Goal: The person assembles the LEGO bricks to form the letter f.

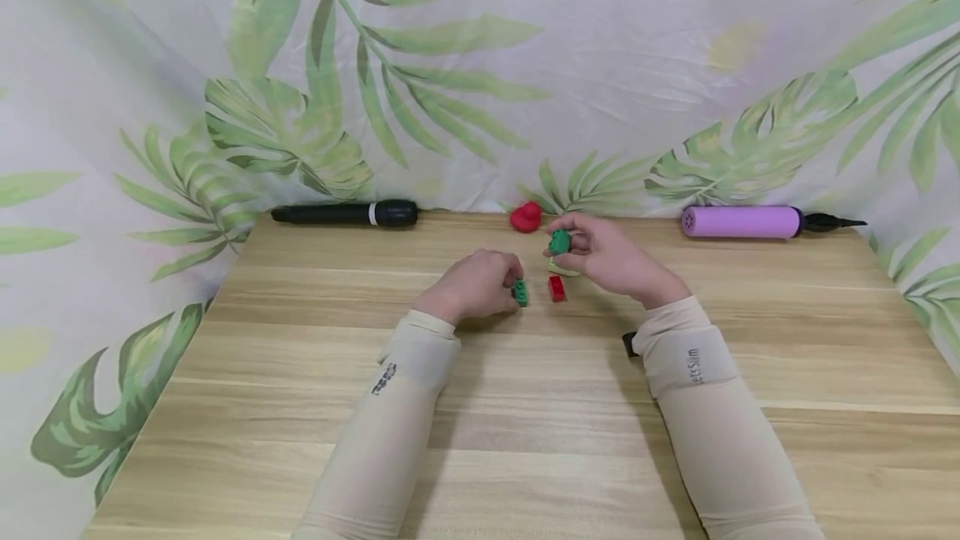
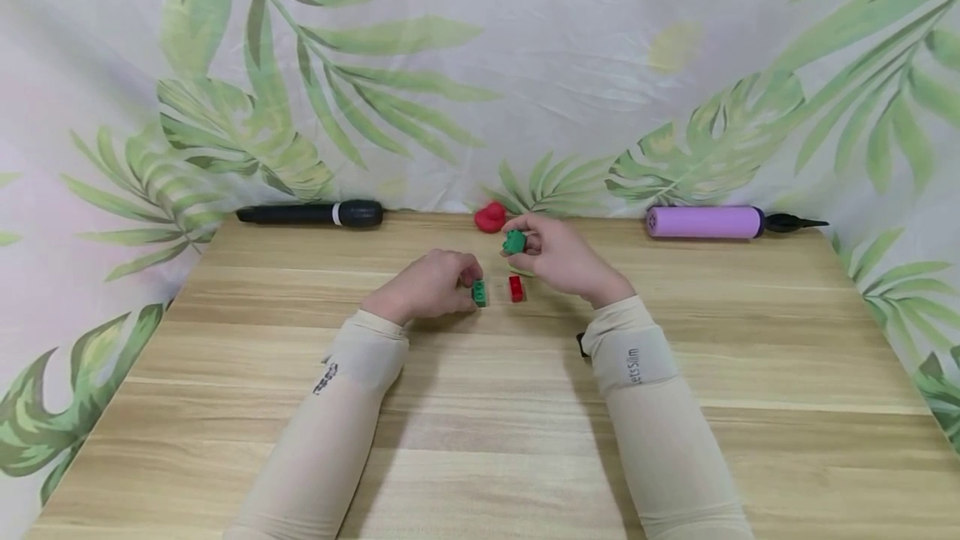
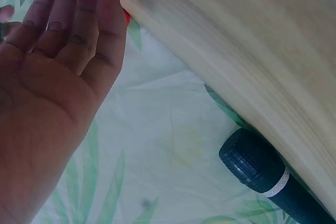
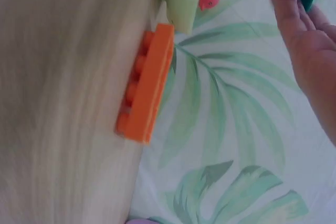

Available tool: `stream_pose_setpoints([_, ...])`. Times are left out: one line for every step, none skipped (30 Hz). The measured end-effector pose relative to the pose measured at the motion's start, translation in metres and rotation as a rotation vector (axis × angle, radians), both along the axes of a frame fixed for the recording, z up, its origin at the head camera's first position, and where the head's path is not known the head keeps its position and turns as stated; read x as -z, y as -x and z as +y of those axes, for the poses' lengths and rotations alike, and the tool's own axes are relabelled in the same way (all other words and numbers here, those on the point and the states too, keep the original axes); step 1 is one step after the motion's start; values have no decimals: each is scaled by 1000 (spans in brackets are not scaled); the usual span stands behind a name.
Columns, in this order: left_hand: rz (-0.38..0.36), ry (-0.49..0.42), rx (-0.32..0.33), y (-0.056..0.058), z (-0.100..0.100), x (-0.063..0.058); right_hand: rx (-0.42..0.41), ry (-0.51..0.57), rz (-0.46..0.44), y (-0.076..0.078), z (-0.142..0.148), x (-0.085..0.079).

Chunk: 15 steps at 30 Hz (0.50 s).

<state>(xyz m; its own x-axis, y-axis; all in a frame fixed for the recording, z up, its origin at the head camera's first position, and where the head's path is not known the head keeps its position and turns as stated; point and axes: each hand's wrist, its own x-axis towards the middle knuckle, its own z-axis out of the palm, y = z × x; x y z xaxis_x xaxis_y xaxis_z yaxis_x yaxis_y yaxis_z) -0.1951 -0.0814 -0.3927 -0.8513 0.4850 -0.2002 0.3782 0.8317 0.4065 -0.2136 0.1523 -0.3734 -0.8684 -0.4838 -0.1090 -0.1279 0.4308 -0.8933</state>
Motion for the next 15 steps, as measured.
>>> stream_pose_setpoints([-4,1,-3,0,-1,0,11,2,-6,0,-2,1])
stream_pose_setpoints([-7,2,-7,0,-1,0,24,3,-11,-1,-4,2])
stream_pose_setpoints([-10,3,-9,-1,-1,0,34,-11,-1,-1,-6,3])
stream_pose_setpoints([-11,4,-10,-1,-1,0,36,-23,18,-1,-7,4])
stream_pose_setpoints([-13,3,-11,-1,-1,0,34,-43,45,-2,-9,5])
stream_pose_setpoints([-12,4,-10,-1,-1,0,27,-69,83,-2,-10,6])
stream_pose_setpoints([-11,4,-10,-1,-1,0,19,-93,115,-2,-11,7])
stream_pose_setpoints([-9,5,-9,-1,-1,0,12,-112,141,-3,-12,7])
stream_pose_setpoints([-5,6,-9,-1,-1,0,4,-129,165,-3,-14,7])
stream_pose_setpoints([0,9,-8,-1,-1,0,-5,-136,178,-4,-15,7])
stream_pose_setpoints([6,12,-7,-1,-1,0,-7,-140,180,-4,-16,7])
stream_pose_setpoints([10,14,-7,0,-1,1,-10,-136,173,-5,-18,7])
stream_pose_setpoints([13,14,-7,0,-1,1,-9,-130,158,-5,-19,7])
stream_pose_setpoints([15,14,-7,0,-1,1,-11,-122,144,-5,-21,8])
stream_pose_setpoints([16,13,-8,0,-1,1,-10,-114,129,-5,-22,9])
